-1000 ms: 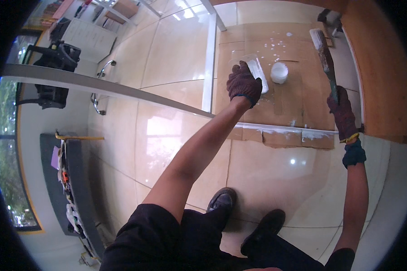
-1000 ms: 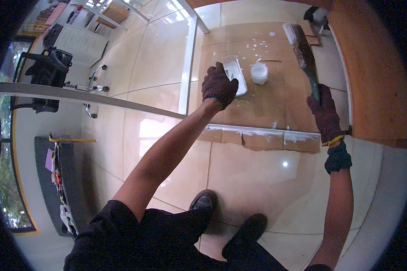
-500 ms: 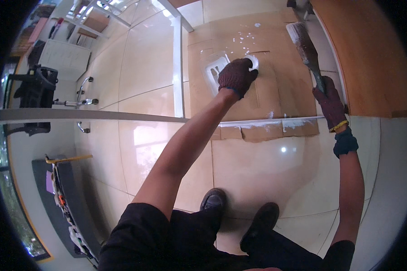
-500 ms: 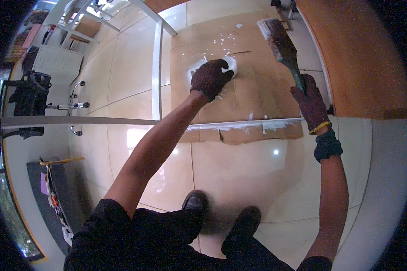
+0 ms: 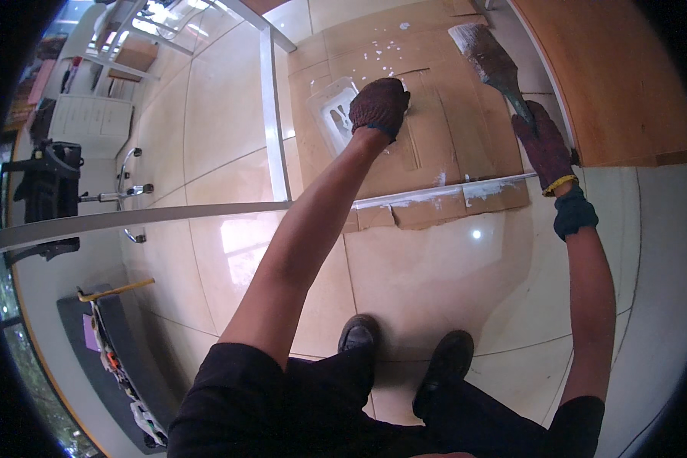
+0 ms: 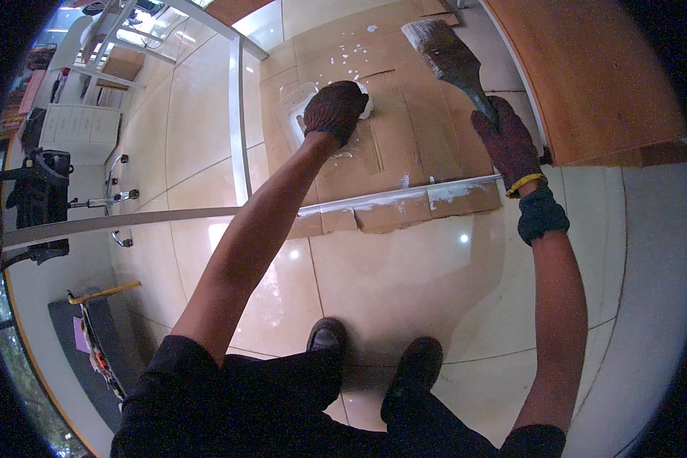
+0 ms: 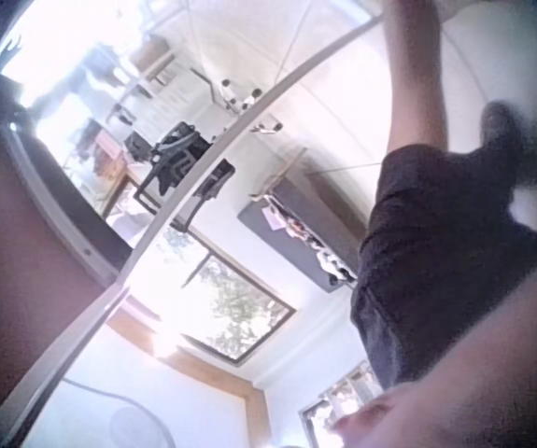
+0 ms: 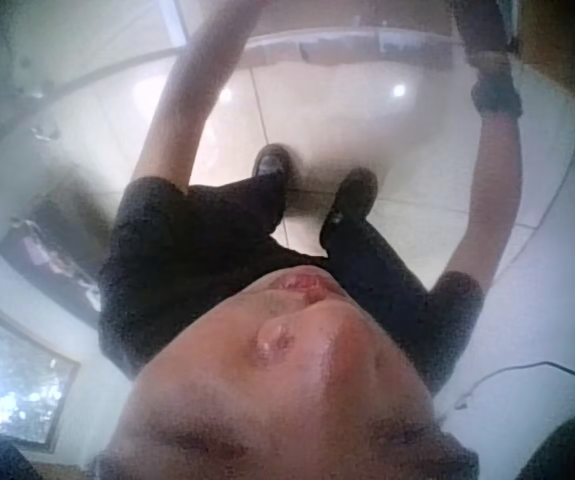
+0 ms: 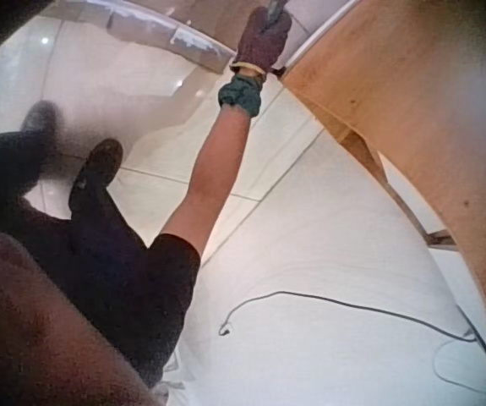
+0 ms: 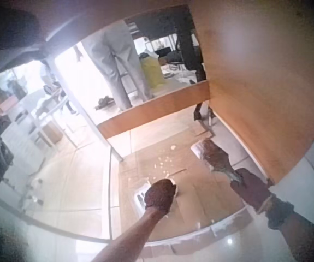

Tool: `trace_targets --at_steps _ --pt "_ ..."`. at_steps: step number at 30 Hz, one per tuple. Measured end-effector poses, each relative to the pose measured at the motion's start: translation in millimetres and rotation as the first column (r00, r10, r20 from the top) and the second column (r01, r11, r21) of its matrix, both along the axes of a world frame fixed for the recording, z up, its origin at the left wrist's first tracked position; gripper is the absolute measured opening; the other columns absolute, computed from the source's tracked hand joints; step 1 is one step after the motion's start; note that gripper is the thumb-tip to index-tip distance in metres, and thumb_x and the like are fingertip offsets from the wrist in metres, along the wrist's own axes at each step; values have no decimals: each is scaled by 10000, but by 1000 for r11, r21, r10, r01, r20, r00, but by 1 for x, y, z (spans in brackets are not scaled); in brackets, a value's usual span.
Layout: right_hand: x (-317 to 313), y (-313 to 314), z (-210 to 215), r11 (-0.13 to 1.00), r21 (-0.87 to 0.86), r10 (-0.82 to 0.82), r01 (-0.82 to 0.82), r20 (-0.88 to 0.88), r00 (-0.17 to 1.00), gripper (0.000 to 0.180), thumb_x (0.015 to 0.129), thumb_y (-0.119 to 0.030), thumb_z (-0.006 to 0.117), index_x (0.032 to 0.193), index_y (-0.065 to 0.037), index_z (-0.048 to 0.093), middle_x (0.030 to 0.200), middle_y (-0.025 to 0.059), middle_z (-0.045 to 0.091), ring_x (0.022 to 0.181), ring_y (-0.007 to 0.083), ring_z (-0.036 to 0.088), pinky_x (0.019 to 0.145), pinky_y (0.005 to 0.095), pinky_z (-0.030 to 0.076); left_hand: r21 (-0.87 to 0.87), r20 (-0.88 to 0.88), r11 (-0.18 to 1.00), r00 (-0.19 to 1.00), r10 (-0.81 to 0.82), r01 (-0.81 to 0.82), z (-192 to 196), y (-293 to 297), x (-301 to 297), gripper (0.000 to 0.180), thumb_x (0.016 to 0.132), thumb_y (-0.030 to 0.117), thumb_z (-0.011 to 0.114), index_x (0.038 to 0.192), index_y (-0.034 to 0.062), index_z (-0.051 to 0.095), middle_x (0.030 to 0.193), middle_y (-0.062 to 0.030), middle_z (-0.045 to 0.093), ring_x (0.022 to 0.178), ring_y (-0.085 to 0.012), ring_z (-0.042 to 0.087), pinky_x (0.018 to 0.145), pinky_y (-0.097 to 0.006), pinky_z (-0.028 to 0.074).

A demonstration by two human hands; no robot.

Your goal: The person sits on the floor and paints a metal frame white using a paintbrush and a small container of paint. They repeatedly dip the brush into the paint and apply it to the frame's edges and joints.

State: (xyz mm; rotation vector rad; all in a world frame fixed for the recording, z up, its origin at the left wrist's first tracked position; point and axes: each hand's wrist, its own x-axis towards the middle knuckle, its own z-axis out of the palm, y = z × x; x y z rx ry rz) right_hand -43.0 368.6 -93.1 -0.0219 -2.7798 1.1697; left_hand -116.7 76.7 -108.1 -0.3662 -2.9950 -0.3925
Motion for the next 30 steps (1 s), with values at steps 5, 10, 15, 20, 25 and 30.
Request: trace_targets --at_steps 5,10,15,20,25,30 --pt "-6 12 -10 991 134 31 -24 -46 998 374 876 -336 565 1126 -60 525 1035 187 604 949 369 583 809 430 461 28 30 999 999 -28 27 7 -10 -1 300 831 316 518 897 61 662 924 -180 646 893 -358 612 758 -439 484" --pt "-3 16 -6 972 218 114 -94 -82 990 358 870 -307 564 1104 -39 533 1007 203 607 927 393 575 793 447 455 22 -41 994 993 -111 112 4 -21 2 276 841 303 533 924 75 666 968 -155 645 908 -340 609 778 -427 484" --pt "-3 18 -14 977 204 82 -64 -78 994 360 878 -309 551 1109 -33 532 1009 208 606 935 389 574 802 448 450 -68 -64 974 974 -219 214 8 -17 7 228 827 262 560 924 87 669 945 -145 644 889 -326 614 765 -416 492" --pt "-5 12 -11 992 115 76 -61 -130 989 361 881 -326 548 1120 -55 536 1023 196 608 938 382 575 808 442 451 -29 -283 946 905 -318 323 10 -20 18 195 821 229 563 893 83 669 895 -148 641 862 -326 618 731 -419 502" --pt "-3 6 -4 994 62 97 -90 -117 988 382 889 -353 534 1141 -66 530 1042 185 606 948 383 572 822 438 445 -22 -175 952 936 -305 306 30 -10 28 203 823 234 554 879 73 665 884 -157 639 833 -337 620 725 -427 500" --pt "-3 5 -7 989 123 95 -80 -123 988 413 895 -381 513 1164 -68 518 1068 198 595 979 380 563 847 435 435 -2 -93 954 950 -299 301 51 -8 36 203 830 231 560 919 87 670 927 -144 649 847 -332 624 730 -420 505"
